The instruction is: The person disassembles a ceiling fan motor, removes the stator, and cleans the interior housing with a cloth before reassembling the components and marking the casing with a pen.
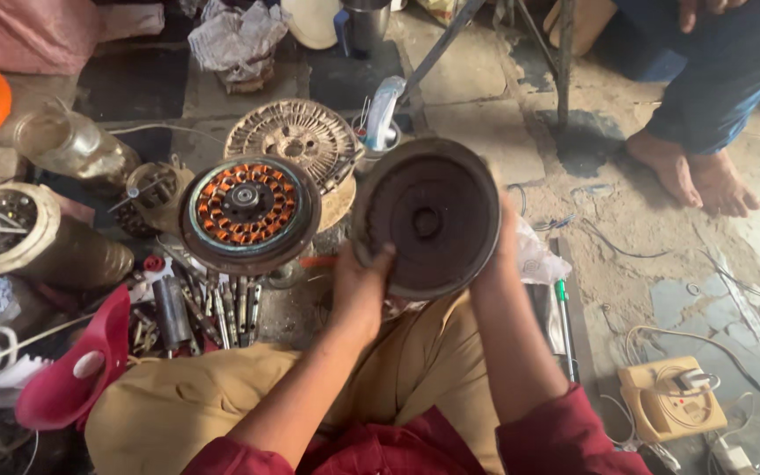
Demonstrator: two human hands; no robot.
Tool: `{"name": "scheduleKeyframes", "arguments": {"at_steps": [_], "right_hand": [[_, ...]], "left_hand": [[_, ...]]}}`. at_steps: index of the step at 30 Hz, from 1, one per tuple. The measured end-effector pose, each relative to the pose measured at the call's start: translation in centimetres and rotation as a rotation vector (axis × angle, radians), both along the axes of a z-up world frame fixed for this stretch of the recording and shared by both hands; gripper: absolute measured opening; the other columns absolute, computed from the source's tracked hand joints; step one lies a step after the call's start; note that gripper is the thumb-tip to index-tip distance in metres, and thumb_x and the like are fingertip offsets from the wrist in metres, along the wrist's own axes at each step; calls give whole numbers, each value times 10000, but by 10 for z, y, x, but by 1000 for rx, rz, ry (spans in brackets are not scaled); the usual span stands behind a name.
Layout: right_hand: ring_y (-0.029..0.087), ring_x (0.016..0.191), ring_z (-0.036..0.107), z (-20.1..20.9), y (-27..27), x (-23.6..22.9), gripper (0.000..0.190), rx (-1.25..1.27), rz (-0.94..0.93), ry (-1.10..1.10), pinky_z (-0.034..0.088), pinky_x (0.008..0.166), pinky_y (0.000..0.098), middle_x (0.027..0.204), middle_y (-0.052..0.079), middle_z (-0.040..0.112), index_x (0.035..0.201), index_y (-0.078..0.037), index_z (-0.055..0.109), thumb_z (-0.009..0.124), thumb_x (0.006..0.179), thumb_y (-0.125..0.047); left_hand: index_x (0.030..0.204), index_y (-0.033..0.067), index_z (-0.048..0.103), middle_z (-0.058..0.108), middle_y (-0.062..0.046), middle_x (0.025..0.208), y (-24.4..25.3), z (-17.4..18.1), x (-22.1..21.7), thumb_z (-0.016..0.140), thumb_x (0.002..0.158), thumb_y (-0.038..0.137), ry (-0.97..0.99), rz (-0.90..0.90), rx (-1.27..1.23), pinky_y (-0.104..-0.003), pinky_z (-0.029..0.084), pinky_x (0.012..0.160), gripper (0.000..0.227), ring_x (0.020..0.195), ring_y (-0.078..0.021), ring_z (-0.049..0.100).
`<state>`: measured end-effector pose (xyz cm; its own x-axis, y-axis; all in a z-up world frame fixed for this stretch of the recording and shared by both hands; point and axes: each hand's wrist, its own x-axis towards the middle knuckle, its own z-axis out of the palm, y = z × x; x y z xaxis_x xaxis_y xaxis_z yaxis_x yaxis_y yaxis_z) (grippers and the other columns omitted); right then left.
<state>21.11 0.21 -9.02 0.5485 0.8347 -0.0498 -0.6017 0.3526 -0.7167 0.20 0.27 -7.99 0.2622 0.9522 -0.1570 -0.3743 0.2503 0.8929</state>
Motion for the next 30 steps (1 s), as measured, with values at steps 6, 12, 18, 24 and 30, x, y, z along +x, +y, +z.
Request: {"name": "scheduleKeyframes", "arguments": {"at_steps": [6, 12, 18, 24, 30], "right_hand": [[228, 978, 684, 22, 8, 40, 274, 123, -199, -66, 621, 841, 398, 1076, 72, 667, 1238, -95, 534, 466, 977, -141], [194, 972, 635, -102, 73, -21, 333, -342, -233, -597, 555, 826, 348, 1104, 99, 647, 1346, 1, 576, 569, 1048, -148], [411, 1117, 636, -91, 40, -85, 597, -423, 220, -1801, 531, 901, 495, 1308, 242, 648, 1365, -117, 635, 779, 838, -357], [375, 1190, 690, -138, 60, -57, 325, -1076, 767, -1984, 577, 947, 491, 1268, 205, 696, 1233, -101, 723, 613, 945, -202], [423, 1018, 667, -125, 141, 51, 384, -983, -60, -1628, 543, 822, 504, 1111, 232, 688, 1209, -49, 643, 699, 835, -115]], "left_hand": [[1333, 73, 564, 700, -126, 1189, -51, -63, -51, 606, 861, 87, -78, -39, -425, -447, 585, 646, 474, 949, -289, 715], [1313, 29, 600, 706, -146, 1165, -66, -121, -123, 648, 883, 104, 16, 193, -665, -433, 581, 711, 439, 936, -283, 709], [1288, -5, 587, 706, -127, 1184, -62, -112, -176, 667, 815, 2, 84, 247, -265, -370, 601, 874, 480, 1013, -227, 708], [1205, -109, 659, 725, -200, 1094, -51, -108, -188, 669, 868, 0, 296, 155, -298, -391, 562, 817, 355, 925, -281, 692], [1334, -57, 517, 664, -170, 1227, -56, -97, -181, 624, 825, -3, 209, 205, -212, -333, 543, 927, 523, 1067, -238, 667]]}}
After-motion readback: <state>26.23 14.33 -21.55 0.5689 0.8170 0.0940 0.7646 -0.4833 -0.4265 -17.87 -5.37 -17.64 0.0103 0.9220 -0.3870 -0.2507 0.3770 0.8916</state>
